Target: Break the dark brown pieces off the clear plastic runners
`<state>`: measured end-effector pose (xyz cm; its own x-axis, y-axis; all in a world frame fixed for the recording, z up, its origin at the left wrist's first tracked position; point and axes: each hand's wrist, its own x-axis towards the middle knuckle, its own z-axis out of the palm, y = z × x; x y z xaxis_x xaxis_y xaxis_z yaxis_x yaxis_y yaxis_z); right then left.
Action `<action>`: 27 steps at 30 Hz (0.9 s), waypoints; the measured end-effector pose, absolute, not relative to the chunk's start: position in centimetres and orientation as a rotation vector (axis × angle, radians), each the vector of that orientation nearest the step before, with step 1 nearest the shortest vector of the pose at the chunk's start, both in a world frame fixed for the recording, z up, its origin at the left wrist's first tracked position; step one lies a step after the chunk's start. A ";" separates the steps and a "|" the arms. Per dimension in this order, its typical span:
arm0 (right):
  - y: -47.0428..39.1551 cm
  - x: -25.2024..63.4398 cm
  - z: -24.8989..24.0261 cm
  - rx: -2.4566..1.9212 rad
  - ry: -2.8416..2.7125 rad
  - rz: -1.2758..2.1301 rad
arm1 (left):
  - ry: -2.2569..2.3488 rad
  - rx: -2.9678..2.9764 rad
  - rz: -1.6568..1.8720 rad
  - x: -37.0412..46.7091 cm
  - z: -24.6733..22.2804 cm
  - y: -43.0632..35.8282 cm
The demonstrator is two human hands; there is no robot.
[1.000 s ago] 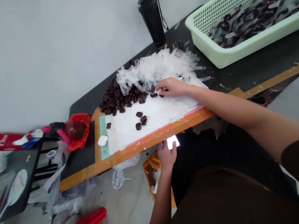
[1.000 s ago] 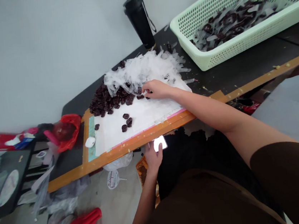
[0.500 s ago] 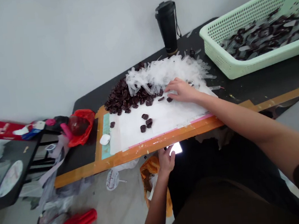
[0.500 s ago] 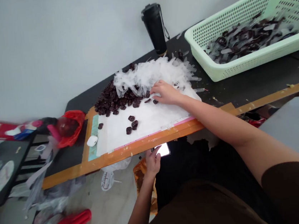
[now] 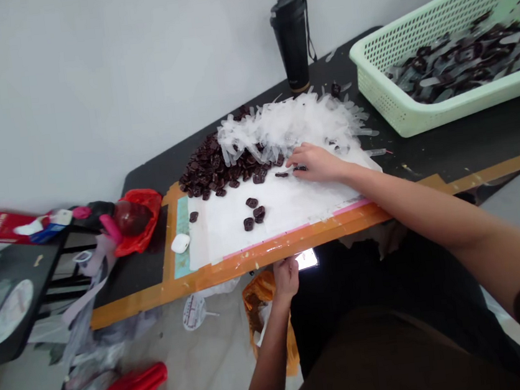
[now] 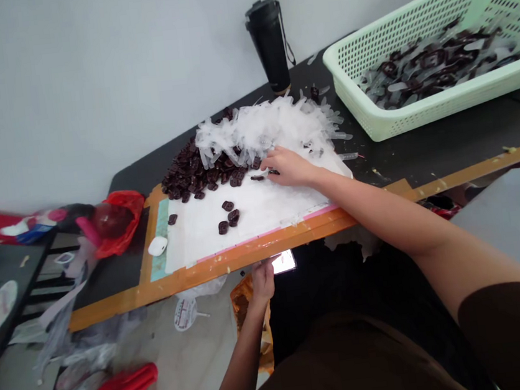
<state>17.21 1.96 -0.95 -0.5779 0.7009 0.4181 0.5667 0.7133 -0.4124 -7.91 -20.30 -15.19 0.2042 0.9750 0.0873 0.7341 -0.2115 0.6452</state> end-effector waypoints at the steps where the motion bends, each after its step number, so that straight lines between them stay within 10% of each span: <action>1: 2.0 17.2 -0.9 -0.950 -2.346 0.318 | 1.617 1.997 0.683 -7.9 -15.3 -20.2; 27: 1.5 17.7 0.3 -1.152 -1.944 0.481 | 1.491 2.107 0.977 -7.4 -15.7 -22.3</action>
